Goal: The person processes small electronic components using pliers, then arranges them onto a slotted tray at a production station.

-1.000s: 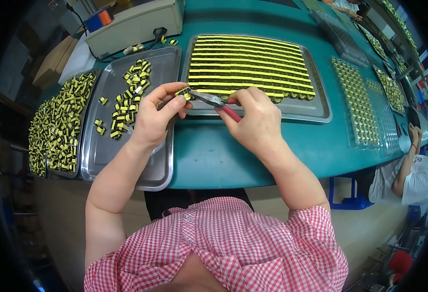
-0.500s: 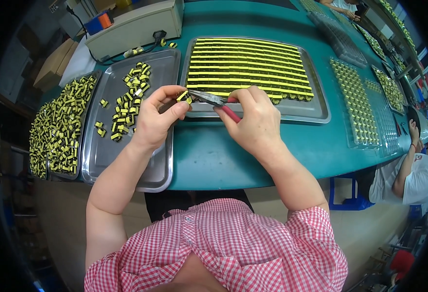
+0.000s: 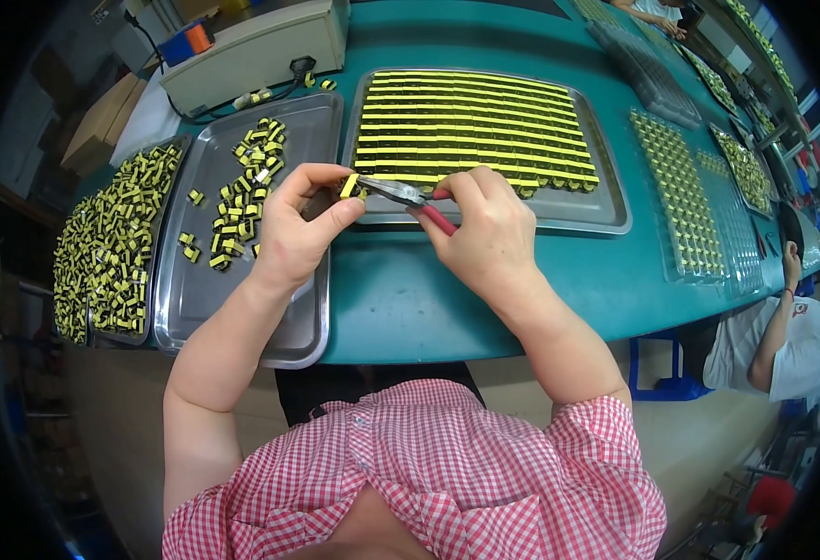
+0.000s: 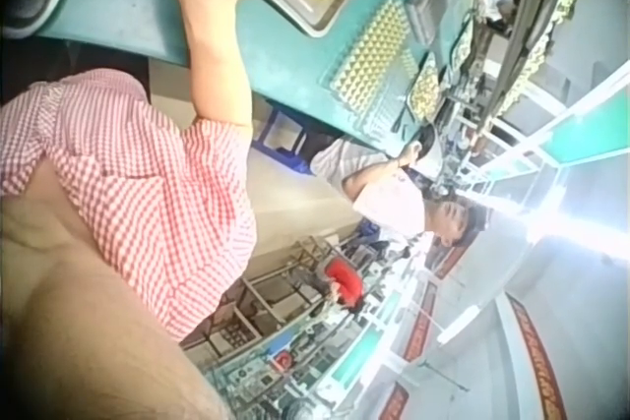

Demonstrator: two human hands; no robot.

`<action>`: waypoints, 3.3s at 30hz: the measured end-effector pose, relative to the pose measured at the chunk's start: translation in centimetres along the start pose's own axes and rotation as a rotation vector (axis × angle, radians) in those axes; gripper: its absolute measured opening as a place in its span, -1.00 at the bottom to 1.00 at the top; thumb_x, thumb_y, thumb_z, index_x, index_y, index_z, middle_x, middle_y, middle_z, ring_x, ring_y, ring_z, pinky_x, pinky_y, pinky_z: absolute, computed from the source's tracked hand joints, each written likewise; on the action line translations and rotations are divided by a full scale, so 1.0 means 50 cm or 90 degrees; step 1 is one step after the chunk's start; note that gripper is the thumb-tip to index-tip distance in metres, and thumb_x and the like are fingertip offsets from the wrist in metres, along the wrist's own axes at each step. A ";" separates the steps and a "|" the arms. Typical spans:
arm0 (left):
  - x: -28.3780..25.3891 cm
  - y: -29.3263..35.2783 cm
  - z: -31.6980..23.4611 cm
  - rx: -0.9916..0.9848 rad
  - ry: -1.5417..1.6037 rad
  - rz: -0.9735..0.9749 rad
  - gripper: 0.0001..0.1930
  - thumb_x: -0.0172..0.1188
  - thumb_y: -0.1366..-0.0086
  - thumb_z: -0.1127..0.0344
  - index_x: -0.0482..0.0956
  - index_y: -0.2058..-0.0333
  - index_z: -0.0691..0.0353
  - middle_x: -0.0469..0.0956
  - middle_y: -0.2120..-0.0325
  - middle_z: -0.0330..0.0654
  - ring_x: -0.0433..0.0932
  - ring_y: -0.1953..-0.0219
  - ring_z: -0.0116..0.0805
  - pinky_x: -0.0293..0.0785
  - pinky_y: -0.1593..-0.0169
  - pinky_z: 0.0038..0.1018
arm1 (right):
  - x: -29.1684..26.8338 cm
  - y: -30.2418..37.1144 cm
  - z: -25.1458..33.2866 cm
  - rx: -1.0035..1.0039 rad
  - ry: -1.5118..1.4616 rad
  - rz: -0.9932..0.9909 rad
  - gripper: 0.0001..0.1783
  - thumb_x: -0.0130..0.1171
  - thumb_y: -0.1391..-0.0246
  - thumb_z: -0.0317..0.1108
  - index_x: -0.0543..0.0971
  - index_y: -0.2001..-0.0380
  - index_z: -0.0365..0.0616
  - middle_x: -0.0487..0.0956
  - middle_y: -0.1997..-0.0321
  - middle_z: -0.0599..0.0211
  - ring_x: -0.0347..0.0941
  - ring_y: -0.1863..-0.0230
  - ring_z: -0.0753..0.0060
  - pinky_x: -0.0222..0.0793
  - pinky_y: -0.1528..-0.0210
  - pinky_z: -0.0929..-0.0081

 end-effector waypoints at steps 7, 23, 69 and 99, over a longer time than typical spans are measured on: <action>0.003 0.005 0.004 0.029 -0.051 -0.021 -0.72 0.26 -0.03 0.45 0.43 0.27 0.35 0.46 0.45 -0.29 0.38 0.41 -0.61 0.34 0.32 -0.68 | 0.009 0.005 0.000 0.003 0.023 -0.025 -0.75 0.34 0.35 -0.43 0.46 0.53 -0.15 0.45 0.52 0.35 0.41 0.52 0.31 0.33 0.50 0.43; 0.001 -0.001 0.012 0.042 -0.018 -0.042 -0.71 0.25 -0.04 0.47 0.43 0.24 0.38 0.46 0.44 -0.27 0.37 0.41 -0.62 0.35 0.33 -0.68 | 0.011 -0.002 -0.003 0.046 -0.030 0.007 -0.75 0.33 0.28 -0.41 0.50 0.47 -0.19 0.46 0.50 0.32 0.43 0.48 0.36 0.35 0.45 0.48; 0.031 0.008 0.011 0.043 0.062 0.183 -0.64 0.13 -0.15 0.46 0.43 0.04 0.24 0.39 0.24 -0.21 0.44 0.29 -0.54 0.37 0.17 -0.60 | 0.058 0.022 0.008 0.520 -1.045 0.356 -0.68 -0.06 -0.15 -0.19 0.39 0.21 -0.26 0.47 0.39 0.24 0.40 0.44 0.40 0.36 0.41 0.48; 0.028 0.025 0.002 -0.140 0.279 0.136 -0.35 -0.48 -0.34 -0.14 0.19 -0.07 0.36 0.42 0.20 -0.07 0.43 0.27 -0.44 0.38 0.15 -0.52 | 0.022 0.012 0.076 -0.271 -0.249 -0.018 -0.59 0.26 0.53 -0.57 0.50 0.40 -0.14 0.48 0.45 0.36 0.38 0.47 0.33 0.30 0.43 0.48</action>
Point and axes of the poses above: each hand's wrist, its own y-axis away from the middle knuckle, its own x-axis out of the palm, z = x × y, the point moved 3 cm from there along -y, towards the middle knuckle
